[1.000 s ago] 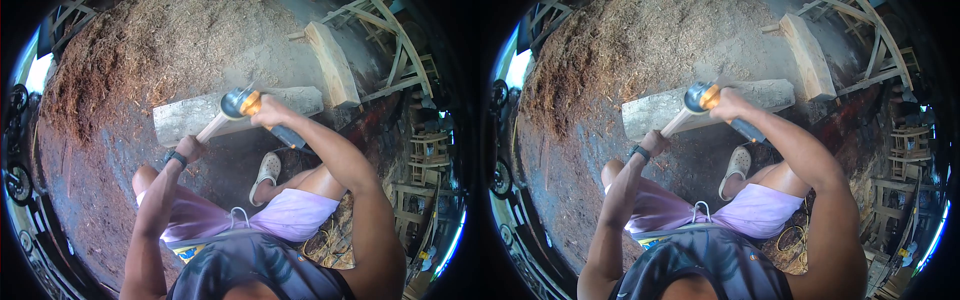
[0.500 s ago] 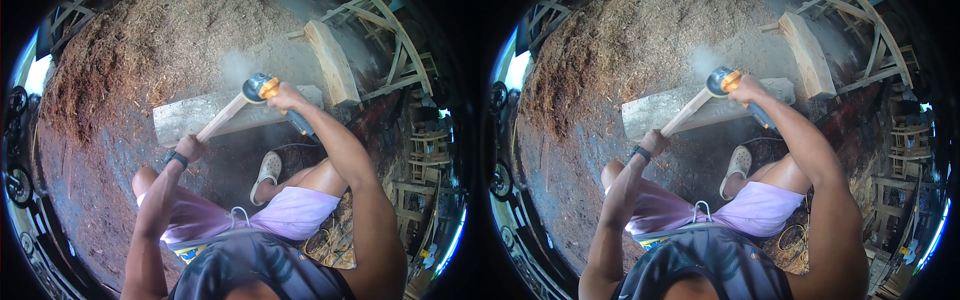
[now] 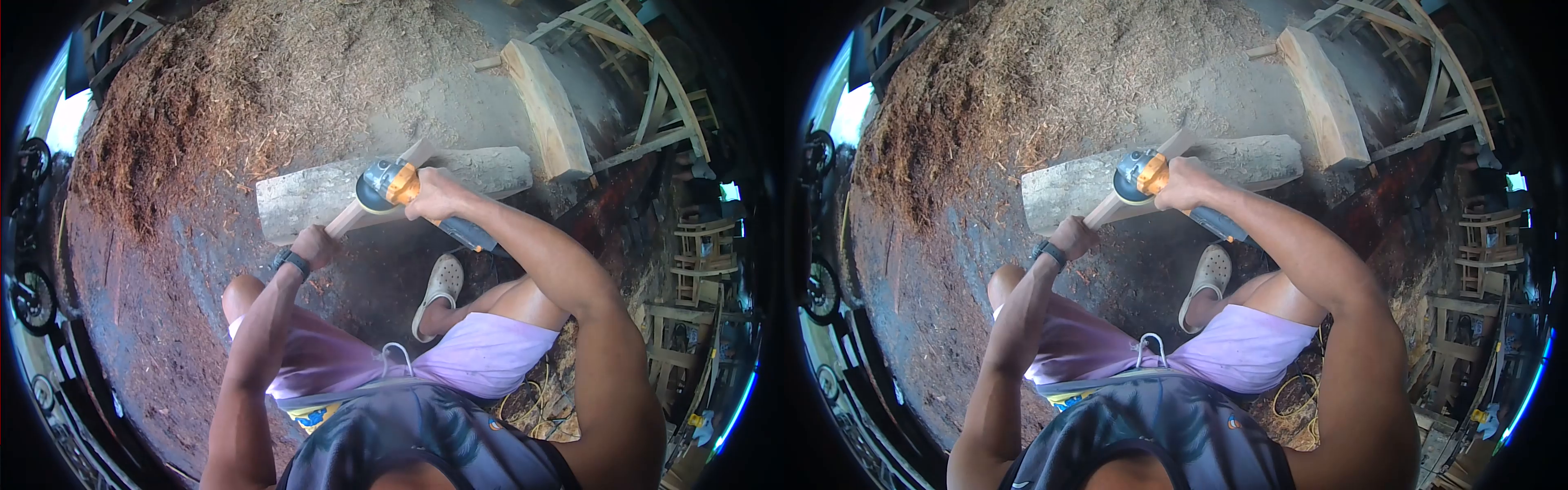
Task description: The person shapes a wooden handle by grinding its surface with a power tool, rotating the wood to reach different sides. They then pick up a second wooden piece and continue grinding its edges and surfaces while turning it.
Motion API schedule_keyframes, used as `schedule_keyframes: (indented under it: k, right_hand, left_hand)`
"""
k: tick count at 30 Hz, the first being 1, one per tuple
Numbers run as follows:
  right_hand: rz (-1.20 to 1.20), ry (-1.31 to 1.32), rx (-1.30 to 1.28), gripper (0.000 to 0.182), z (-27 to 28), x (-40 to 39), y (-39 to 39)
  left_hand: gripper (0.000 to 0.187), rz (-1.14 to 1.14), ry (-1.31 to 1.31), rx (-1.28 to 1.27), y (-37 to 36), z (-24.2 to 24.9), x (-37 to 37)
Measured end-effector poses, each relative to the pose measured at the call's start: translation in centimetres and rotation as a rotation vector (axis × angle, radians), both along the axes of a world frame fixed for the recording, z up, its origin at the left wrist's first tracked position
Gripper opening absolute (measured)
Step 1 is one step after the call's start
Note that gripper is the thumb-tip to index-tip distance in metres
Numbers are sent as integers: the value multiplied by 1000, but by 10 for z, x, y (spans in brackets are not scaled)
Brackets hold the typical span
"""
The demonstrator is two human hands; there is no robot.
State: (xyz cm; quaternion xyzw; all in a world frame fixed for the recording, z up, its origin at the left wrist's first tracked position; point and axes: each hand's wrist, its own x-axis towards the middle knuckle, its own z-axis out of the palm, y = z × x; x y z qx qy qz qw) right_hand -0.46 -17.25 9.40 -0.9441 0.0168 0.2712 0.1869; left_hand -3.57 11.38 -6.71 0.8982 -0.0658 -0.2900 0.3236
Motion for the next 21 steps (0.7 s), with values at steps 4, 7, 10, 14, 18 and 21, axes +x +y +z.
schedule_keyframes:
  k: [4, 7, 10, 14, 18, 21]
  right_hand:
    - [-23, -10, -68, 49, 8, 7, -14]
    - [-114, -31, -60, 45, 5, 23, -43]
    - [-246, -80, -66, 40, 10, 39, -69]
    - [-398, -154, -86, 36, 5, 54, -94]
    - [-393, -194, 55, 33, 20, 36, -82]
    - [-287, -180, 119, 33, 20, 22, -64]
  left_hand:
    - [34, -7, -32, 4, 0, -3, -2]
    - [33, 15, -36, -2, 0, -2, -1]
    - [33, 11, -55, 8, 0, 4, -2]
    - [39, -22, -39, 6, 1, 5, -4]
    - [48, -18, -51, -241, 14, 14, -8]
    - [47, 0, 15, -324, 18, 22, -4]
